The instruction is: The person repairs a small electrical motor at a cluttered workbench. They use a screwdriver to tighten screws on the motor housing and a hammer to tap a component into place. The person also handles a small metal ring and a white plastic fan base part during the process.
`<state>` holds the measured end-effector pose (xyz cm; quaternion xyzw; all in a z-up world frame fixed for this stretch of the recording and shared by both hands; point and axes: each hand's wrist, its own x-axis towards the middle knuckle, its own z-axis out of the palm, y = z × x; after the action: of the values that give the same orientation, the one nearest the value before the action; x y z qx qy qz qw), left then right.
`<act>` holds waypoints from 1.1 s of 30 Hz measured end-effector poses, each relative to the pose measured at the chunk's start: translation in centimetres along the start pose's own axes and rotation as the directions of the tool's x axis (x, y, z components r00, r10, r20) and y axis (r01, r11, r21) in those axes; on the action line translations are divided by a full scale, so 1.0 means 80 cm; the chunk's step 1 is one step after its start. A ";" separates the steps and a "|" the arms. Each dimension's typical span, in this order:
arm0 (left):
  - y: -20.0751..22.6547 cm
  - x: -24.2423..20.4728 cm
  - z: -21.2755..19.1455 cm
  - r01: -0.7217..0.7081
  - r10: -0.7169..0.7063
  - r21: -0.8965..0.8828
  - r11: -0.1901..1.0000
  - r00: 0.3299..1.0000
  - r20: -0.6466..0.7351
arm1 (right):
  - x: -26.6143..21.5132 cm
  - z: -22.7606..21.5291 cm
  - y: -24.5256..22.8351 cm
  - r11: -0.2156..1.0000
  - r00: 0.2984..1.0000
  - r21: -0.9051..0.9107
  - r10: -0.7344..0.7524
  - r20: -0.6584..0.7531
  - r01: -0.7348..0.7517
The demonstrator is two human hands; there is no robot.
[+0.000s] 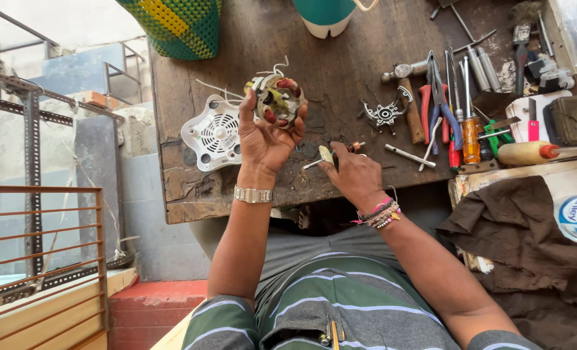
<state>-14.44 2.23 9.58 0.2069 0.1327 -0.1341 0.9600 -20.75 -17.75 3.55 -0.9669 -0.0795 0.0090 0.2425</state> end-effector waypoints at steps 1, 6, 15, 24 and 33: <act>0.003 -0.002 0.000 -0.007 0.007 -0.002 1.000 1.000 0.002 | 0.002 0.004 0.000 1.000 1.000 0.004 0.004 0.006 -0.004; 0.011 -0.006 -0.013 -0.022 0.022 -0.026 0.999 1.000 -0.006 | -0.020 0.000 0.031 0.997 0.996 0.057 -0.046 -0.082 0.051; -0.009 0.009 -0.018 0.034 -0.033 -0.034 0.999 0.999 0.019 | -0.047 -0.059 0.109 0.999 0.993 0.045 0.026 -0.117 -0.021; -0.028 0.018 0.000 0.009 0.016 0.231 0.973 0.994 -0.109 | -0.048 -0.024 0.078 0.992 0.947 -0.084 0.061 -0.314 -0.092; -0.076 0.099 -0.029 -0.239 0.333 0.781 0.577 0.942 0.043 | -0.043 -0.014 0.102 0.999 0.921 -0.048 -0.036 -0.388 0.019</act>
<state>-9.46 -3.69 2.91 0.6255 0.0784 -0.0100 0.7762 -22.89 -25.96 0.63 -0.9533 -0.0435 -0.1880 0.2324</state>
